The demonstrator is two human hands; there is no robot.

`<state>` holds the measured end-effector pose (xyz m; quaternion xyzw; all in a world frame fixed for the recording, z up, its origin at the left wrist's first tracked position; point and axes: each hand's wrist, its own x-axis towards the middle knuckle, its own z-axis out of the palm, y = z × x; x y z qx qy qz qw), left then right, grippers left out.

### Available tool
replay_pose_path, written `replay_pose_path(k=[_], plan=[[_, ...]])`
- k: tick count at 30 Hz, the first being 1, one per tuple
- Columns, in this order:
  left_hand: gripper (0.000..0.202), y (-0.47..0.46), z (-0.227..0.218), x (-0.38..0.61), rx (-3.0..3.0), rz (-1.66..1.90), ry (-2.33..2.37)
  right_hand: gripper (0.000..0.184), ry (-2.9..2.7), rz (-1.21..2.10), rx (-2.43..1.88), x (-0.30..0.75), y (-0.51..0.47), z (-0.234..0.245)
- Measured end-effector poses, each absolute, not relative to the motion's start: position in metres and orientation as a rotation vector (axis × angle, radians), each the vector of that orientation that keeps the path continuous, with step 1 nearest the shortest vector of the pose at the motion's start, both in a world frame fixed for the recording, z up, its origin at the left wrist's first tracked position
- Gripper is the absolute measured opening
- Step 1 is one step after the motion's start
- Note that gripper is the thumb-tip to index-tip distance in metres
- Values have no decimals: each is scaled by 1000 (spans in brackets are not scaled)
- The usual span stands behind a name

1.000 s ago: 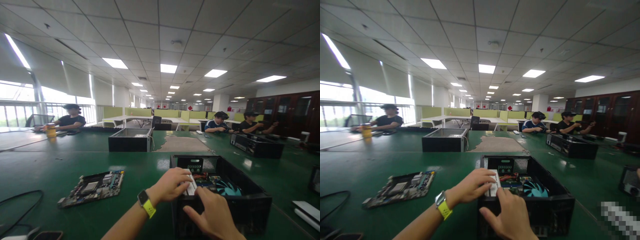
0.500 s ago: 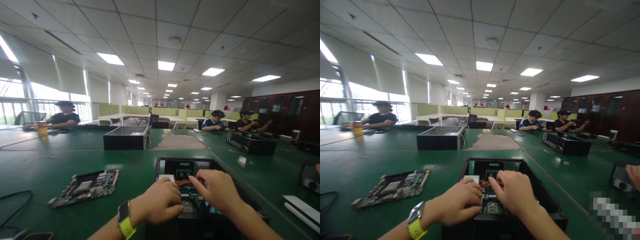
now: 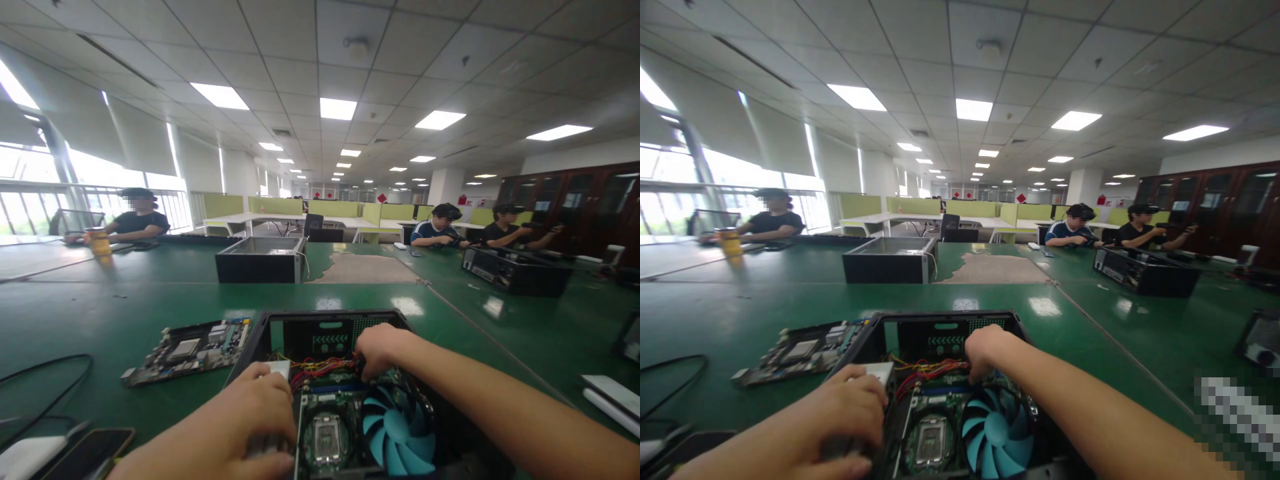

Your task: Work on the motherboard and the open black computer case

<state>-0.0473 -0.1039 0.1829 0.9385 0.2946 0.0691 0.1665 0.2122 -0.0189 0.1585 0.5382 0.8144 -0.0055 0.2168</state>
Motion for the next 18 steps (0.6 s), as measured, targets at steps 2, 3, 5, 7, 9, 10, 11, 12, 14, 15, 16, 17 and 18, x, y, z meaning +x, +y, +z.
replay_pose_path(k=[2, 3, 5, 7, 9, 10, 11, 12, 14, 15, 16, 17, 18], plan=[[17, -90, 187, -37, 2762, 164, 870, 47, 2219, -51, 1460, 197, -12, 150], [19, -80, 189, -29, 2822, 149, 883, 49, 2213, -75, 1453, 190, -9, 144], [20, -60, 189, -10, 2942, 94, 904, 56, 2214, -105, 1451, 183, -4, 132], [20, -40, 183, 11, 3017, -55, 951, 58, 2203, -113, 1453, 181, 2, 122], [20, -22, 172, 33, 3025, -271, 1038, 57, 2188, -141, 1449, 184, 7, 116], [21, -14, 164, 43, 3017, -355, 1085, 56, 2184, -160, 1448, 187, 9, 114], [21, -7, 157, 52, 3009, -407, 1129, 56, 2187, -174, 1449, 190, 10, 113], [21, 0, 150, 60, 3004, -429, 1173, 57, 2195, -185, 1450, 193, 12, 113], [22, 12, 138, 70, 3000, -412, 1256, 54, 2204, -193, 1442, 197, 14, 113], [25, 16, 134, 72, 3000, -394, 1294, 52, 2207, -189, 1433, 198, 14, 114], [28, 21, 131, 72, 3003, -373, 1324, 50, 2205, -184, 1423, 199, 15, 113], [30, 24, 129, 71, 3009, -347, 1345, 49, 2200, -179, 1411, 198, 16, 113], [33, 27, 128, 69, 3015, -319, 1355, 47, 2195, -171, 1399, 198, 17, 112]])
